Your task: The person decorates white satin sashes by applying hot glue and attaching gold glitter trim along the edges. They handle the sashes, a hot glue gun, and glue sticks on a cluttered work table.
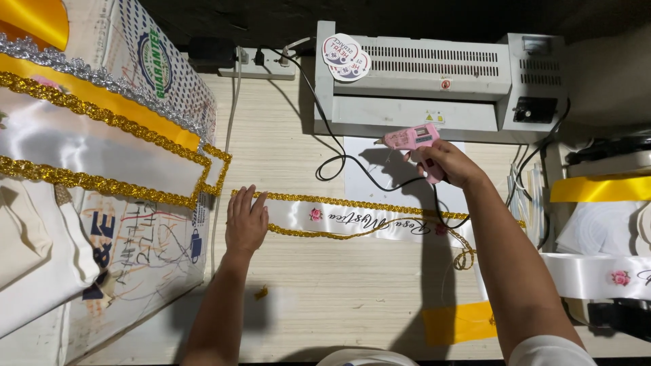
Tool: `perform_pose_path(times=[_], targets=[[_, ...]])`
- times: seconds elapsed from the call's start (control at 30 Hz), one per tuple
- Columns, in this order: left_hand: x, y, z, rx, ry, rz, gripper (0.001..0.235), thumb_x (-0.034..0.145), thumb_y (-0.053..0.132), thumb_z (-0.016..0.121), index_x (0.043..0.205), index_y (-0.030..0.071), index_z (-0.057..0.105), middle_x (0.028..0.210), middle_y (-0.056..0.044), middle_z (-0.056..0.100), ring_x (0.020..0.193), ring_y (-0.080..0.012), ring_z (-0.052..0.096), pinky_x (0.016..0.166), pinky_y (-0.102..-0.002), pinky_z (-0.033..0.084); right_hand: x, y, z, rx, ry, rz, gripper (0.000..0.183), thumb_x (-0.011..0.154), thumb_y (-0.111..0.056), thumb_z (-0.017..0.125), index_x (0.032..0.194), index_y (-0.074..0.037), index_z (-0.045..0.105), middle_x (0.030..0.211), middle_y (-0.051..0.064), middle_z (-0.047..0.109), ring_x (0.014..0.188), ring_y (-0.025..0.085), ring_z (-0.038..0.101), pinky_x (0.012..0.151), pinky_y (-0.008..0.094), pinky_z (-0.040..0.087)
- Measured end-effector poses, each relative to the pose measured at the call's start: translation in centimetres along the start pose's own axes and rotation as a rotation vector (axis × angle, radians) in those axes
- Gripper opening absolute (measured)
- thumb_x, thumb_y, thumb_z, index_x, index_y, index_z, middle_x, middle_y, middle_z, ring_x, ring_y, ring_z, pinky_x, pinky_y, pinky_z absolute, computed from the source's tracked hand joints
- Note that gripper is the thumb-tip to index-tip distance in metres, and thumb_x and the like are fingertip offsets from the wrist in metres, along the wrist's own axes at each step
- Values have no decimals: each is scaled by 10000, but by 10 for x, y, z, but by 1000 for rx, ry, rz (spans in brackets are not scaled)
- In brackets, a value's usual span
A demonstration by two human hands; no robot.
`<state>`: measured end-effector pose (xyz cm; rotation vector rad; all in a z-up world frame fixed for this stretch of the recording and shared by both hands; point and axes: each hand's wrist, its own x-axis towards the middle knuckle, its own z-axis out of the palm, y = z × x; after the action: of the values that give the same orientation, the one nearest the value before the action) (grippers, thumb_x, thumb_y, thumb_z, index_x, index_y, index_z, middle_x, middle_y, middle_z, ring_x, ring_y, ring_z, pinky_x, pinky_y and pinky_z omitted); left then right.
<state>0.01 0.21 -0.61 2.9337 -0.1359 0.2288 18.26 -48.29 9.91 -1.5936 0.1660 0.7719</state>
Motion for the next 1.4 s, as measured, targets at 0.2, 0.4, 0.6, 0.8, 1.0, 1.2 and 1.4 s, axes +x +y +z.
perform_pose_path(times=[0.2, 0.4, 0.6, 0.8, 1.0, 1.2, 1.4], targets=[[0, -1, 2, 1, 13, 9, 407, 1004, 265, 567, 1395, 159, 600, 1518, -120, 490, 1463, -301, 394, 1253, -478, 266, 10, 21, -14, 61, -5, -11, 277, 1055, -224, 542, 1109, 34, 625, 787, 130, 677, 621, 141, 619, 524, 287, 482], [0, -1, 4, -6, 3, 0, 402, 1005, 269, 560, 1390, 160, 605, 1523, -118, 485, 1468, -300, 388, 1253, -483, 263, -14, -6, 9, 196, -16, -15, 308, 1008, -225, 511, 1135, 32, 625, 867, 102, 727, 621, 146, 623, 545, 295, 505], [0, -1, 2, -10, 17, 1, 404, 1008, 274, 558, 1391, 154, 606, 1524, -119, 480, 1470, -301, 385, 1249, -492, 269, 8, 20, 2, -84, 32, -6, 394, 1075, -293, 507, 1232, 53, 612, 882, 176, 673, 680, 176, 646, 593, 309, 530], [-1, 0, 0, -26, 17, 2, 405, 1006, 271, 565, 1391, 152, 604, 1521, -121, 488, 1468, -309, 389, 1241, -497, 278, 16, 26, 32, -741, 127, -87, 413, 1020, -344, 505, 1329, -73, 549, 1002, 133, 738, 812, 251, 694, 738, 380, 578], [-1, 1, -1, -26, 27, 9, 403, 1001, 260, 574, 1388, 150, 609, 1512, -124, 498, 1466, -312, 398, 1241, -498, 281, 12, 10, 39, -1198, 174, 34, 394, 1034, -396, 530, 1230, -56, 554, 997, 163, 756, 871, 319, 720, 787, 476, 581], [0, 2, -2, -30, 32, 2, 403, 999, 258, 578, 1387, 157, 612, 1514, -120, 499, 1464, -306, 398, 1243, -491, 280, -6, -20, 34, -893, 109, 208, 382, 1037, -353, 508, 1280, -60, 540, 1009, 136, 742, 719, 220, 694, 651, 413, 611], [-1, -1, 1, -28, 25, 1, 405, 1003, 260, 574, 1394, 157, 608, 1515, -120, 495, 1466, -304, 392, 1246, -486, 273, -7, 21, 15, -547, 135, 39, 397, 1005, -273, 563, 1305, -12, 583, 985, 134, 737, 664, 181, 665, 640, 359, 575]])
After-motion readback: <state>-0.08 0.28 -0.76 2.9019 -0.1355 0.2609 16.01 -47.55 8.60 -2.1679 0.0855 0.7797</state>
